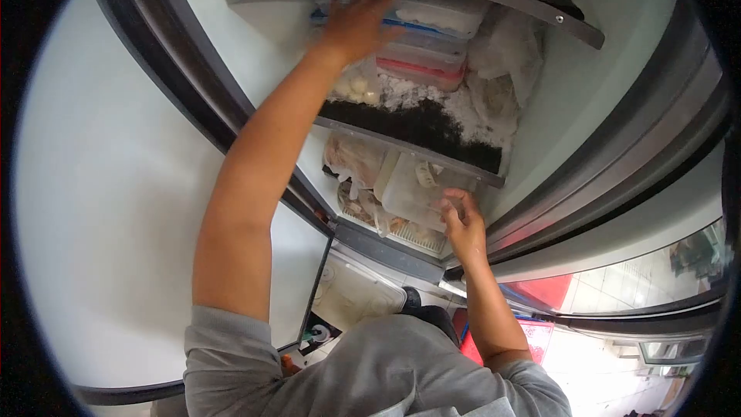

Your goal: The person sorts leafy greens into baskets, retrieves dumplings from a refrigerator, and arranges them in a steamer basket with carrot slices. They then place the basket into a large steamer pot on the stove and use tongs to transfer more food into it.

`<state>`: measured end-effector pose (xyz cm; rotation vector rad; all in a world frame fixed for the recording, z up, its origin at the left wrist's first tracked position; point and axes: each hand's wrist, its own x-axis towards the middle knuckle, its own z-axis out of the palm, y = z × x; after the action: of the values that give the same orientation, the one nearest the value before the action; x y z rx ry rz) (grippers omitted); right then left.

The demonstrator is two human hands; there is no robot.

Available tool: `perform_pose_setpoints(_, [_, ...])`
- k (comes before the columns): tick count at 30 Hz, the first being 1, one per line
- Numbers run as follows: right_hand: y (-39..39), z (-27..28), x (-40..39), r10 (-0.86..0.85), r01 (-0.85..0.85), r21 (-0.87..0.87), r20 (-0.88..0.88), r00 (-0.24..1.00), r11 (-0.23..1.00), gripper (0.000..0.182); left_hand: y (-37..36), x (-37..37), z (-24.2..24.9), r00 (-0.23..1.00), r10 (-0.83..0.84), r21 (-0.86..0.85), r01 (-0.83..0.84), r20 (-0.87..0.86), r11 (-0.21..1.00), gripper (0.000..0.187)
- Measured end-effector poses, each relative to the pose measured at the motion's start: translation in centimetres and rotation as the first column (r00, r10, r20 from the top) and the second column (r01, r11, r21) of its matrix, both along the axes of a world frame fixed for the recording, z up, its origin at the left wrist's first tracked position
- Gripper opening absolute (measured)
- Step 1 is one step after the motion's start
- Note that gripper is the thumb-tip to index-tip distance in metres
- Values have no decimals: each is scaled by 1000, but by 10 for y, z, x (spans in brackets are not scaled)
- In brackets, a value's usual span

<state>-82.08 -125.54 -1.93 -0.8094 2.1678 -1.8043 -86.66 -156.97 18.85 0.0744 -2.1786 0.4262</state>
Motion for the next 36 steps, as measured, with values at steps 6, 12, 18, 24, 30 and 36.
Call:
perform_pose_setpoints(6, [-34,14,-19,-56,207,366,-383,922,907,59,26,-24,-9,994,-89,159,76,71,984,57])
perform_pose_setpoints(12, [-73,35,-45,210,17,687,-245,947,727,85,44,-23,-8,993,108,67,-105,-41,992,59])
perform_pose_setpoints(18, [-86,22,-62,307,-53,709,-237,922,704,77,52,4,8,976,171,12,-174,137,985,63])
perform_pose_setpoints(24, [-84,38,-51,283,-35,732,-219,934,681,73,48,-10,4,988,121,117,-133,98,984,53])
perform_pose_setpoints(30, [-69,29,-45,223,-75,583,-186,957,809,66,34,-23,25,896,257,86,-306,364,948,44])
perform_pose_setpoints(36, [-7,34,-6,284,-265,181,-88,955,947,44,49,7,9,939,321,148,-337,123,930,52])
